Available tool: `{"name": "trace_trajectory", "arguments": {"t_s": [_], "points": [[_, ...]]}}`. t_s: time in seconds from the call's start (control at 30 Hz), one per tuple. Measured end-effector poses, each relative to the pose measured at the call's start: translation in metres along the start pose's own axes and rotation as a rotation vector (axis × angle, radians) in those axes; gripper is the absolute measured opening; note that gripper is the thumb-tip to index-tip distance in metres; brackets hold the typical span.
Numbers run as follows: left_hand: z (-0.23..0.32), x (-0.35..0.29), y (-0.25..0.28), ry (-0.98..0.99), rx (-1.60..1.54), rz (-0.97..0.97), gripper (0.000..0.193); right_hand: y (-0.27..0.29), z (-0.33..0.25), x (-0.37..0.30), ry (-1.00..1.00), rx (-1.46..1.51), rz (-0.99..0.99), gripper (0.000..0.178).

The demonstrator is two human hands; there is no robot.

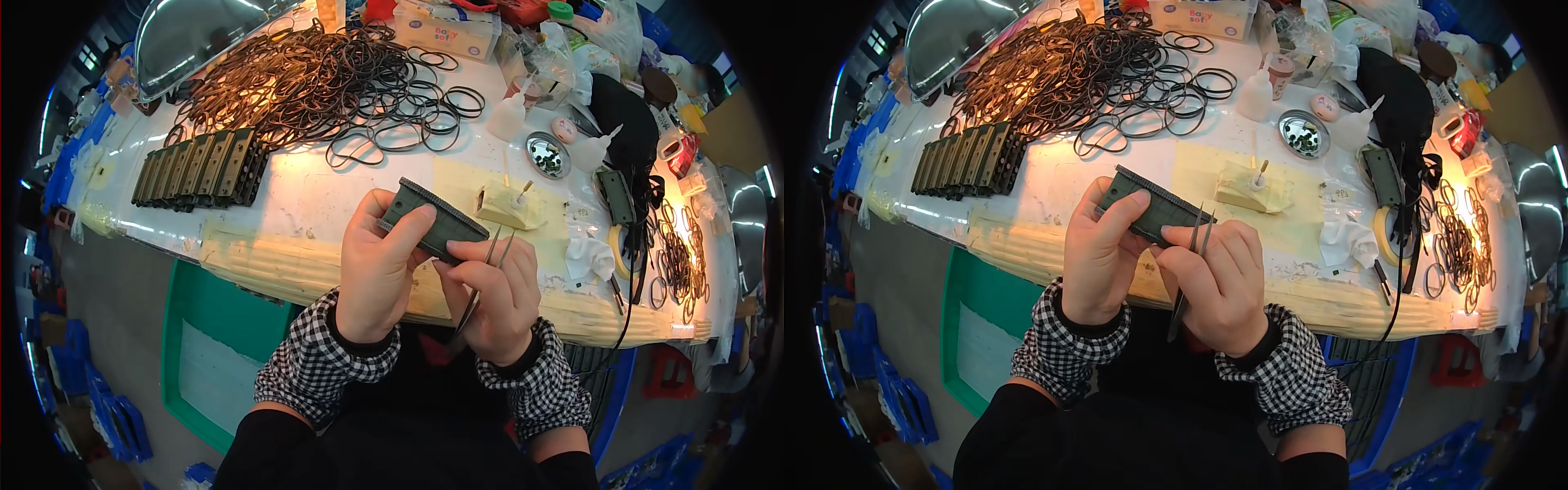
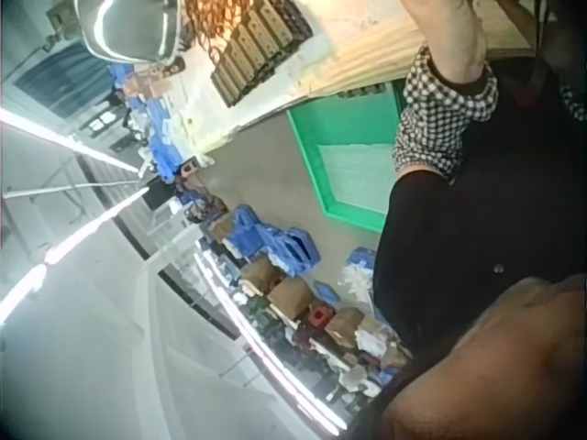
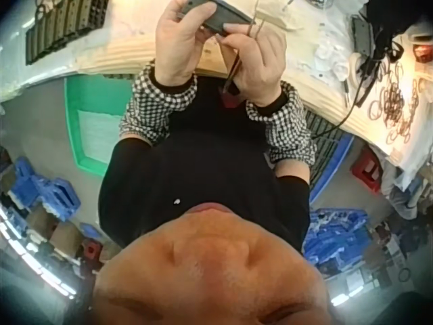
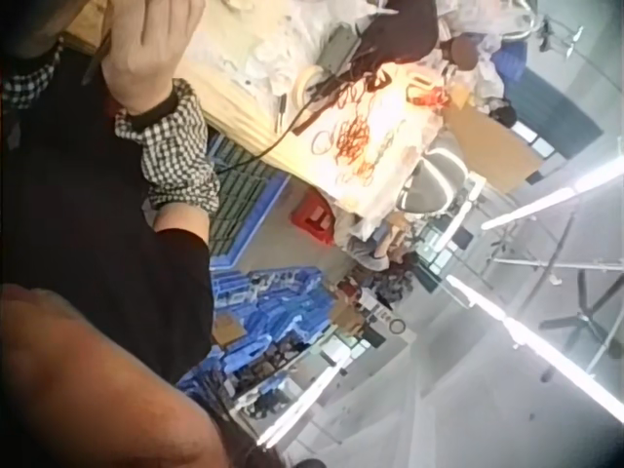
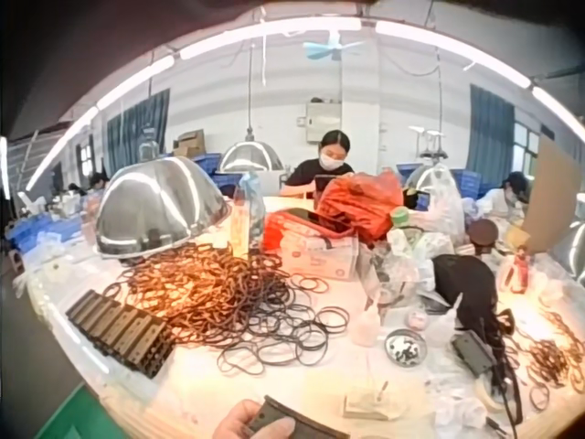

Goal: Assembling small green plastic toy components using wires and assembly tools.

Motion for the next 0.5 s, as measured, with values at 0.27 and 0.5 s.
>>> {"name": "trace_trajectory", "arguments": {"t_s": [0.27, 0.5], "points": [[-0.0013, -0.0010, 0.0013, 0.047, 0.006, -0.007, 0.015, 0.0035, 0.0045, -0.0029, 0.121, -0.004, -0.065, 0.016], [-0.0034, -0.0032, 0.0007, 0.057, 0.023, -0.050, 0.015, 0.0057, 0.0007, -0.0016, -0.019, 0.042, -0.040, 0.018]]}}
Point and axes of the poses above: each hand's wrist, its own x-axis towards the middle knuckle, its own y-axis out of the back of the hand, z = x × y, the point moved 1 cm from there along x, towards the middle knuckle, and after that the axes turned 5 degrees about x, right-handed, at the moved point
